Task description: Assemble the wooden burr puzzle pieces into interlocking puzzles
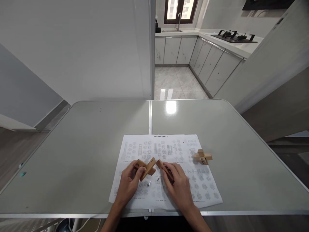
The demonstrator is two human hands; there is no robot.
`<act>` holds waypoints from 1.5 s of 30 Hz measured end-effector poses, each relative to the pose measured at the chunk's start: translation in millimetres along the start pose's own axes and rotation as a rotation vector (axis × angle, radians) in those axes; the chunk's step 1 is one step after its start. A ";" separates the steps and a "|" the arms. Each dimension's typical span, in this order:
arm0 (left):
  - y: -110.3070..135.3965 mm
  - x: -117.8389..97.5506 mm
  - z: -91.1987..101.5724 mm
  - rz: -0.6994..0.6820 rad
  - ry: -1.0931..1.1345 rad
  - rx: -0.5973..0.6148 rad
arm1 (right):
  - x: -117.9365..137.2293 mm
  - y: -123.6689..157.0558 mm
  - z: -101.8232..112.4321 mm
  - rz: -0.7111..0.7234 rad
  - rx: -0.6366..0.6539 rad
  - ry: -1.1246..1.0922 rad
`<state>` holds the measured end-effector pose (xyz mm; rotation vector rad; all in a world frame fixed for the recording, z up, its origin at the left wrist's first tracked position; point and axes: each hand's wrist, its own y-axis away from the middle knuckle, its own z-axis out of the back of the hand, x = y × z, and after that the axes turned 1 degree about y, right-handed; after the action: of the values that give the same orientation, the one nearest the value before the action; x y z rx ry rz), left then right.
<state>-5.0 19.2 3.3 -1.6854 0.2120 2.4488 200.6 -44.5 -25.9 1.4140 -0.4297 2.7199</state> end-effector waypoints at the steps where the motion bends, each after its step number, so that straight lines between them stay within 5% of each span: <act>1: 0.5 -0.2 -0.2 0.047 0.041 0.014 | -0.7 0.3 -0.6 0.005 -0.005 0.002; 10: 0.2 -6.1 3.3 0.121 0.129 0.176 | 1.3 1.3 3.8 0.083 -0.084 0.003; 15: -0.1 -7.0 3.9 0.112 0.156 0.353 | 5.0 2.7 9.4 0.324 0.091 -0.070; 20: 1.0 -7.1 3.1 0.118 0.159 0.474 | 2.4 2.6 7.2 0.373 0.163 -0.071; 41: 4.0 -9.1 5.7 0.083 0.188 0.403 | 9.0 3.6 26.1 0.302 0.112 -0.070; 45: -0.7 -11.9 36.1 0.049 0.159 0.182 | 4.4 4.4 44.4 0.233 0.101 -0.103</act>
<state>-33.5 26.7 27.1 -1.8134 0.4864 2.2498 232.7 -60.8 0.8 1.6308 -0.4983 2.8959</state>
